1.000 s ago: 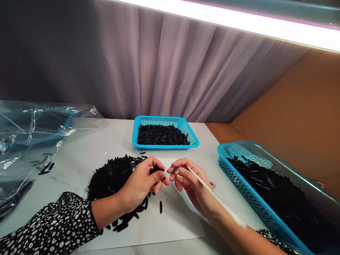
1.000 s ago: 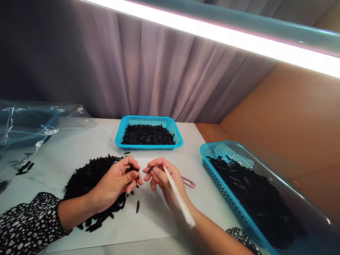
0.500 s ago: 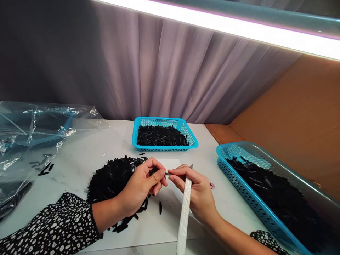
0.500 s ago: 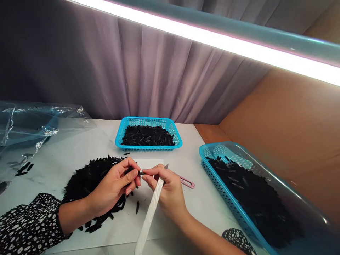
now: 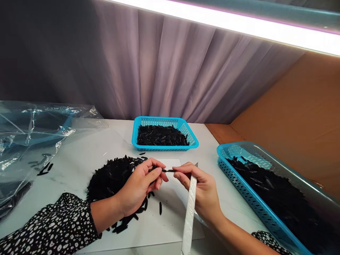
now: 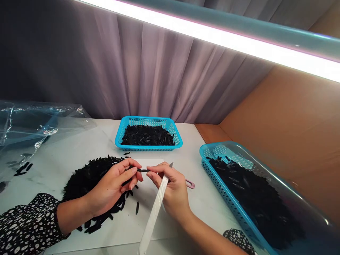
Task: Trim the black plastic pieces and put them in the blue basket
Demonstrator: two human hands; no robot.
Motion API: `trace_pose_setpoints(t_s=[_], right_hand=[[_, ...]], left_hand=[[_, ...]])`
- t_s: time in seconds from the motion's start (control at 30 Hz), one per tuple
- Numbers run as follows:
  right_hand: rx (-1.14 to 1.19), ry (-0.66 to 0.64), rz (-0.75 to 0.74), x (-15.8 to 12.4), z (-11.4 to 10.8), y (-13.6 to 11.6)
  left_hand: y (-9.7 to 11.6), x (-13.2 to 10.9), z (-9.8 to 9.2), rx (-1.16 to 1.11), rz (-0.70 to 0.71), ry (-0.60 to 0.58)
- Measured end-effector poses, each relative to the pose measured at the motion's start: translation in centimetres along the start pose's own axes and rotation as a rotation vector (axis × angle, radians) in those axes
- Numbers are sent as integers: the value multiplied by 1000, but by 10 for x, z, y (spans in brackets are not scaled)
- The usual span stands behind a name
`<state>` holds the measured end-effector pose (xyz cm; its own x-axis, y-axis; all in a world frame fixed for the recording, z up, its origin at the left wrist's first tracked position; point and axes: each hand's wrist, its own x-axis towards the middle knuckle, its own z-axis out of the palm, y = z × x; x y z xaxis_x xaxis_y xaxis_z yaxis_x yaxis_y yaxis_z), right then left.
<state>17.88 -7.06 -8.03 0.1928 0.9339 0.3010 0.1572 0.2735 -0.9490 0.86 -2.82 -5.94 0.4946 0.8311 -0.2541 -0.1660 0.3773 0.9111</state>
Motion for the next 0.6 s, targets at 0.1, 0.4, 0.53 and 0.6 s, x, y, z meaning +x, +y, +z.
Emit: trace_pose_setpoints(t_s=[0.1, 0.4, 0.53, 0.6], right_hand=[[18, -4, 63, -1, 0, 1], [119, -40, 189, -2, -1, 6], [199, -59, 235, -4, -1, 13], [245, -64, 260, -4, -1, 15]], left_hand=[[0, 0, -1, 17, -3, -14], [5, -4, 3, 12, -20, 17], [5, -4, 3, 18, -26, 17], [3, -3, 2, 21, -24, 14]])
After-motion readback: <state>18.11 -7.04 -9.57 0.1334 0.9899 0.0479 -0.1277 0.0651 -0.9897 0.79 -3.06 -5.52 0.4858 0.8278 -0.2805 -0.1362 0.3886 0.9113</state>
